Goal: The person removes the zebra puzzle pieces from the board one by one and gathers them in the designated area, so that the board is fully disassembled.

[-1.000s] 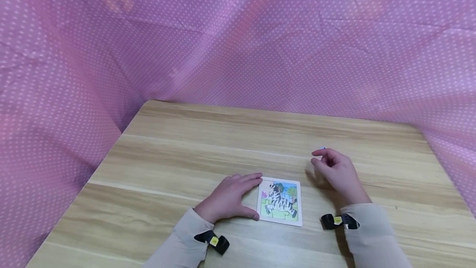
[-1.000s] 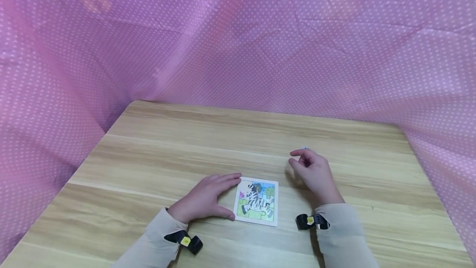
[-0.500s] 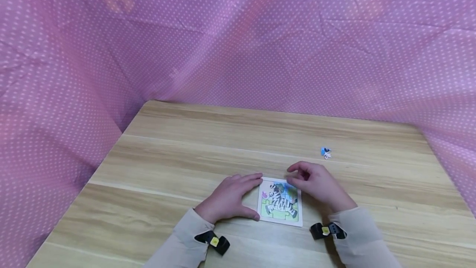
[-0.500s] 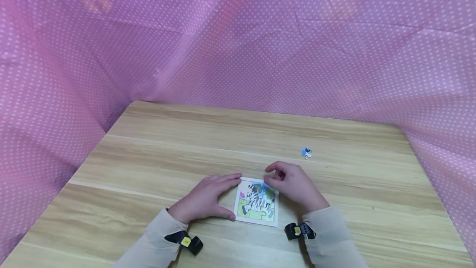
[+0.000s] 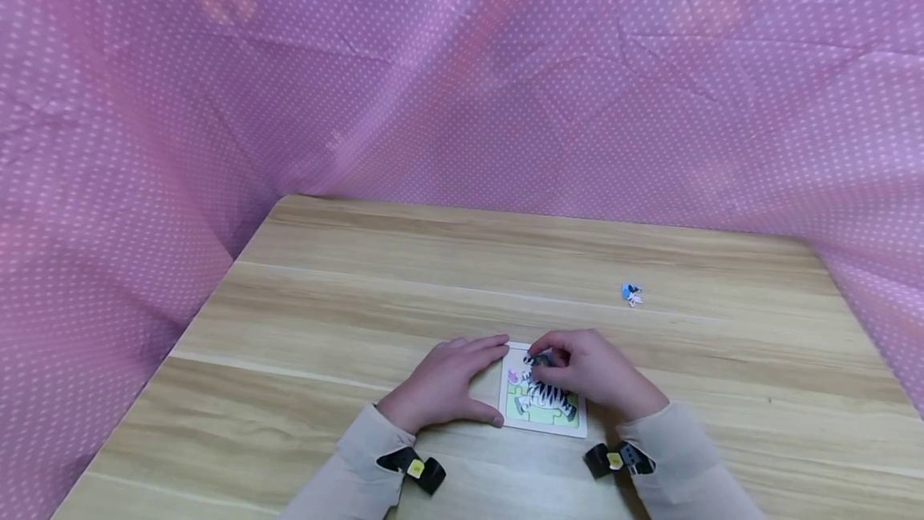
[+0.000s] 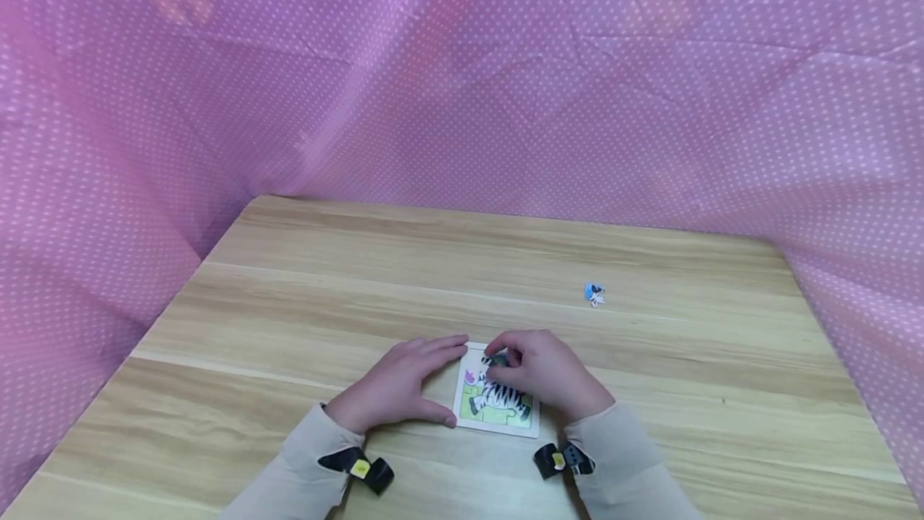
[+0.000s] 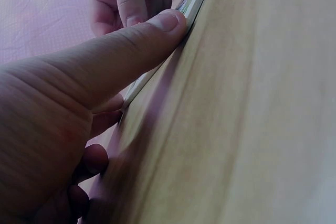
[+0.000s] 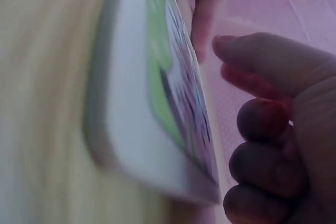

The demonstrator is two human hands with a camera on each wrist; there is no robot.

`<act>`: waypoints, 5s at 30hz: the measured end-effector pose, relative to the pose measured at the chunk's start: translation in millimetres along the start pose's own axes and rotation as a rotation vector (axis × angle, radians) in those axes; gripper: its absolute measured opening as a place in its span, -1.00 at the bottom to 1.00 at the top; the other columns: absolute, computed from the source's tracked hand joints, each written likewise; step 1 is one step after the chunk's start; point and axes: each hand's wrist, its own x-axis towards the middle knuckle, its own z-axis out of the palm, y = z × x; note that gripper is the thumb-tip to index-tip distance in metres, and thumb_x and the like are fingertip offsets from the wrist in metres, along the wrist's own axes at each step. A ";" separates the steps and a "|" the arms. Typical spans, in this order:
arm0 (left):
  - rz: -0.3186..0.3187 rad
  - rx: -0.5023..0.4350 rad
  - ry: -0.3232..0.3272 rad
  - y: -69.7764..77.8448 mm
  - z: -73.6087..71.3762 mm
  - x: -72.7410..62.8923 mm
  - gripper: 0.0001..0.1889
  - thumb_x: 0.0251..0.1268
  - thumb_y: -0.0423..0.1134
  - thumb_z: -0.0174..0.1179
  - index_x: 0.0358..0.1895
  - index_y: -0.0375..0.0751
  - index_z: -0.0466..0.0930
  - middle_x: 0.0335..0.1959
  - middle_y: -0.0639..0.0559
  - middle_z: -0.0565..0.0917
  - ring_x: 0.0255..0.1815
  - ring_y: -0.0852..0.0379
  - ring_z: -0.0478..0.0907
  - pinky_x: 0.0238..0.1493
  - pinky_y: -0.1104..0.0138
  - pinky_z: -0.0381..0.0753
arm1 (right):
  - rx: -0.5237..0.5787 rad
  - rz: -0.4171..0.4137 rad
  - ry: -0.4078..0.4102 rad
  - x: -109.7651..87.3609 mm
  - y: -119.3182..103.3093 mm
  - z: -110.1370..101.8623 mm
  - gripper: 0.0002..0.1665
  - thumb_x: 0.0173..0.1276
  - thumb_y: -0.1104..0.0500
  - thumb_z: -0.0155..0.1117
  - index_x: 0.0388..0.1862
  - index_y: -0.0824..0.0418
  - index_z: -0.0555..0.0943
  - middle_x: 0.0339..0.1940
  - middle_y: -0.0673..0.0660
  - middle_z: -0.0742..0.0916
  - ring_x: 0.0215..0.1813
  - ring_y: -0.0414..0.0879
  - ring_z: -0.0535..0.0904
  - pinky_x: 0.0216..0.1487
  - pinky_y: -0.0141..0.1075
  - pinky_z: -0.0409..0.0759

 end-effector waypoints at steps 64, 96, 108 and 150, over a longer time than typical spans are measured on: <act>0.002 0.001 0.000 0.5 -1.0 1.2 0.05 -0.09 0.38 0.43 0.52 0.02 0.31 0.56 0.25 0.22 0.40 0.10 0.34 0.37 0.09 0.31 | -0.308 -0.050 0.121 -0.7 -19.4 7.7 -0.71 0.12 0.14 0.59 -0.15 -0.07 0.77 -0.24 -0.19 0.57 -0.23 -0.27 0.49 -0.15 -0.31 0.53; -0.004 -0.008 -0.006 -0.6 -0.9 1.0 0.05 -0.10 0.36 0.45 0.52 0.03 0.31 0.57 0.26 0.21 0.39 0.10 0.34 0.35 0.11 0.32 | -0.203 0.027 0.000 -7.6 -12.1 -7.3 -0.51 0.24 0.26 0.44 0.19 0.11 0.69 -0.22 -0.18 0.60 -0.22 -0.23 0.48 -0.10 -0.27 0.54; -0.012 -0.013 -0.015 1.1 -1.8 0.8 0.05 -0.09 0.36 0.45 0.52 0.03 0.31 0.57 0.26 0.20 0.42 0.09 0.32 0.39 0.10 0.29 | -0.138 0.030 0.082 -11.1 -3.0 -14.8 -0.63 0.26 0.15 0.48 0.06 0.08 0.75 -0.30 -0.21 0.66 -0.29 -0.28 0.53 -0.22 -0.37 0.57; -0.010 -0.022 -0.003 2.3 1.4 2.4 0.07 -0.12 0.39 0.44 0.53 0.04 0.30 0.57 0.25 0.20 0.46 0.06 0.29 0.42 0.06 0.26 | -0.122 0.181 0.226 -28.9 65.1 -64.0 -0.58 0.51 0.19 0.19 0.31 0.14 0.60 0.21 0.25 0.66 0.16 0.15 0.56 0.19 0.17 0.48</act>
